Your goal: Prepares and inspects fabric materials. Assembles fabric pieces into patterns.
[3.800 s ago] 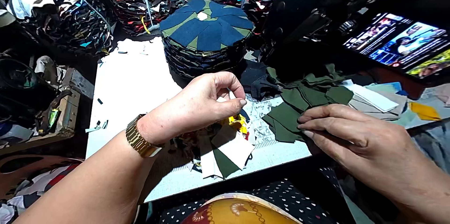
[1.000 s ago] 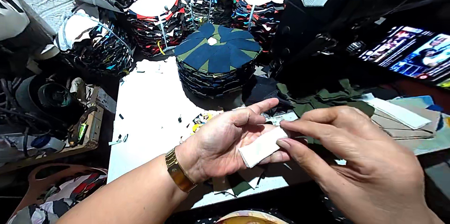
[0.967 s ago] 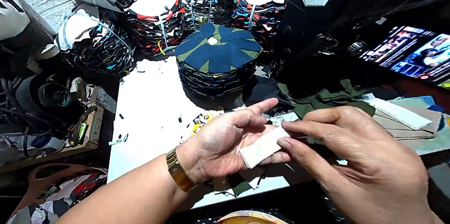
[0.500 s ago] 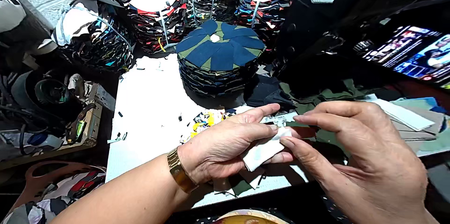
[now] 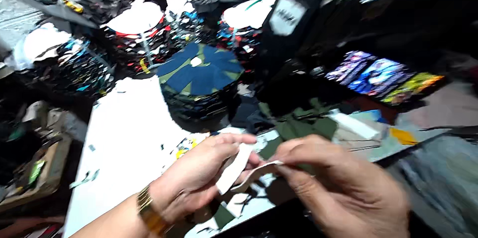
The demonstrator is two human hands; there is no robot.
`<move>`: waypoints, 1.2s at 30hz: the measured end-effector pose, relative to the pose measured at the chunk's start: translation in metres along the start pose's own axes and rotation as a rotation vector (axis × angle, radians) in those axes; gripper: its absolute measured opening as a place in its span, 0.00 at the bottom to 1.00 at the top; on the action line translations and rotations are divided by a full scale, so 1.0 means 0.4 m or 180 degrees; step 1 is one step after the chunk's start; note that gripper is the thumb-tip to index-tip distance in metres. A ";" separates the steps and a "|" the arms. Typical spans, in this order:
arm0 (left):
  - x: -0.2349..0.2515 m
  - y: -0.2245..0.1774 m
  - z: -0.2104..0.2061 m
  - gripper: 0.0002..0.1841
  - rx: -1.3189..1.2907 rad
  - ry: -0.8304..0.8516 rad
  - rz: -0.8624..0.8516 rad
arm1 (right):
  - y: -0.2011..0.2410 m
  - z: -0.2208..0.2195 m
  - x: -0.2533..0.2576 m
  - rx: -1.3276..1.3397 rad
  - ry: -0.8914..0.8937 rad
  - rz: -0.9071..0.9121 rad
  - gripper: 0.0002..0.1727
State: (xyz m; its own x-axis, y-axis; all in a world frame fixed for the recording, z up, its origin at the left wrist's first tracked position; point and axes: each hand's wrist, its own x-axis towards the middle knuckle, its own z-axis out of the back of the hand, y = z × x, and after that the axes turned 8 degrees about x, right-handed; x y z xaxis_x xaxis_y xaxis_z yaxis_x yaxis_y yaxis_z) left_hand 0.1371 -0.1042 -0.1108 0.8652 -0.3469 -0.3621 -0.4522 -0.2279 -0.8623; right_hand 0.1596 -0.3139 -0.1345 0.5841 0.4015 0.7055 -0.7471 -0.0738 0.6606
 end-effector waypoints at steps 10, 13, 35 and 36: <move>0.016 0.018 0.037 0.07 -0.0018 0.1233 -0.0473 | 0.003 -0.004 0.025 0.0088 0.0040 -0.0030 0.07; 0.015 0.019 0.034 0.03 0.0136 0.1165 -0.0474 | -0.004 -0.014 0.025 0.0209 -0.0176 -0.0128 0.06; 0.016 0.044 0.007 0.09 0.0558 -0.0680 -0.1377 | -0.001 -0.078 -0.018 0.1279 -0.0577 -0.1205 0.08; 0.017 0.045 0.007 0.10 0.0601 -0.0720 -0.1383 | -0.002 -0.079 -0.019 0.1276 -0.0574 -0.1185 0.08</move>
State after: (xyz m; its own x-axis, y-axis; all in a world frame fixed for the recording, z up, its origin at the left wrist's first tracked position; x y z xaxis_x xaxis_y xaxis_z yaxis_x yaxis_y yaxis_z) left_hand 0.1355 -0.1080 -0.1298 0.9989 -0.0469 -0.0062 -0.0124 -0.1317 -0.9912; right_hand 0.1459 -0.2881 -0.1486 0.8558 0.3073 0.4161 -0.3226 -0.3117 0.8937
